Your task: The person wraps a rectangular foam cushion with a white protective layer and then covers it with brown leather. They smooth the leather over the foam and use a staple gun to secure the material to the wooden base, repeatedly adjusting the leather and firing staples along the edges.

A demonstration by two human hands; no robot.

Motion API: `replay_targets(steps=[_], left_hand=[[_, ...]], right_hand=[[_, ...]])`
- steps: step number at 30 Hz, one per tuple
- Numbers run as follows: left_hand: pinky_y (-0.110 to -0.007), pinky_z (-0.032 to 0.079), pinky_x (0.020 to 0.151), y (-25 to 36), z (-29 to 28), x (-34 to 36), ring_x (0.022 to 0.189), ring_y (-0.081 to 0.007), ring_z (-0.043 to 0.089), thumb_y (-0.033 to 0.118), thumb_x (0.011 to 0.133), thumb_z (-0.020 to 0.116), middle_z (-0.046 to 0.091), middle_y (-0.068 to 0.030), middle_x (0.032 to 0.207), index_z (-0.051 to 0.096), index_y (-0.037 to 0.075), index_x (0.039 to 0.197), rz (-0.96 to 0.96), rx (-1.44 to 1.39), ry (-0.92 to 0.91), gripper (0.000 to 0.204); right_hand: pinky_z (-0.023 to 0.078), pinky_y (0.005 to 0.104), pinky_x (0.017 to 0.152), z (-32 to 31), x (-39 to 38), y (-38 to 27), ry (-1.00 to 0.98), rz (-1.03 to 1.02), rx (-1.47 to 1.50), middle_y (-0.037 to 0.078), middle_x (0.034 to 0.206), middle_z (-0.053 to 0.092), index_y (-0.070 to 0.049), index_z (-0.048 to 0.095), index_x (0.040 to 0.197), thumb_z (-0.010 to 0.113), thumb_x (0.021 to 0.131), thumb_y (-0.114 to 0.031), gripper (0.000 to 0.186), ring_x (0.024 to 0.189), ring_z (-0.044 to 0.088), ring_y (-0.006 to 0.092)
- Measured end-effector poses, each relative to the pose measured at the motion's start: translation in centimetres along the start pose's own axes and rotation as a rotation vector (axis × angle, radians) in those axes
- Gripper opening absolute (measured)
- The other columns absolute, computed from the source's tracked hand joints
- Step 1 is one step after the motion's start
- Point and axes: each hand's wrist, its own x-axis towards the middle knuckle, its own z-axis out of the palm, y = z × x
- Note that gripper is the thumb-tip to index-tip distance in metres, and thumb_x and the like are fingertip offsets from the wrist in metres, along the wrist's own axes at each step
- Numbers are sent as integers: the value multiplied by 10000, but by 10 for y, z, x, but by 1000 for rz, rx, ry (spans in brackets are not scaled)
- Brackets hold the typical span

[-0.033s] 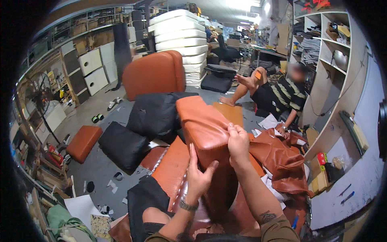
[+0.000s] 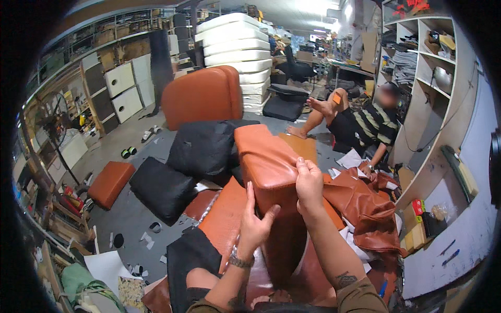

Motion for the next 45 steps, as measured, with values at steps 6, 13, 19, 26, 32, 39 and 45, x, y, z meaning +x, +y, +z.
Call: replay_targets(steps=[6,13,19,26,32,39,45], left_hand=[[-390,384,1242,-6,-81,-13,1485,-241,501,61,962,747,484,-186,1642,177,5,1730,-62,59,-246,958],[-337,579,803,12,-147,-50,925,-166,709,492,1149,477,709,-96,1099,659,23,1191,-500,-123,-144,505],[-374,508,524,30,-105,39,549,-201,631,687,1086,463,601,-95,628,613,25,729,-613,582,-305,767],[-379,452,514,27,-100,44,538,-147,549,622,1098,517,577,-57,613,625,35,710,-579,533,-336,712],[-342,447,627,-3,-91,10,706,-76,500,405,1143,561,554,16,700,573,13,729,-241,267,-102,570],[-267,411,632,-11,-81,-16,717,-43,435,289,1144,603,524,71,752,569,87,792,-325,-46,28,407],[-291,439,550,36,-103,-34,582,-95,527,607,1057,638,575,-6,657,657,31,824,-553,550,-242,622]], right_hand=[[478,356,753,-4,-69,19,-38,11,-152,41,876,614,16,646,979,637,1090,-272,308,830,537,134],[516,390,1018,-67,-202,38,-344,116,-237,145,1205,683,24,632,1265,660,1024,-131,288,1108,661,226],[588,405,823,-46,-144,14,-496,25,-527,131,897,775,66,759,1041,695,1047,-307,378,844,731,198],[568,554,739,-30,-137,21,-277,-105,-1016,312,802,718,42,792,930,583,1082,-440,548,791,759,464],[508,524,622,-43,-157,32,-169,-96,-742,314,745,673,59,733,831,590,1101,-351,511,688,713,475],[496,524,606,-51,-156,42,-67,-288,-668,336,692,621,71,685,749,621,1084,-381,566,622,680,464],[569,358,799,-61,-148,24,-311,330,-395,131,965,791,80,775,1133,673,1081,-348,443,869,721,175]])
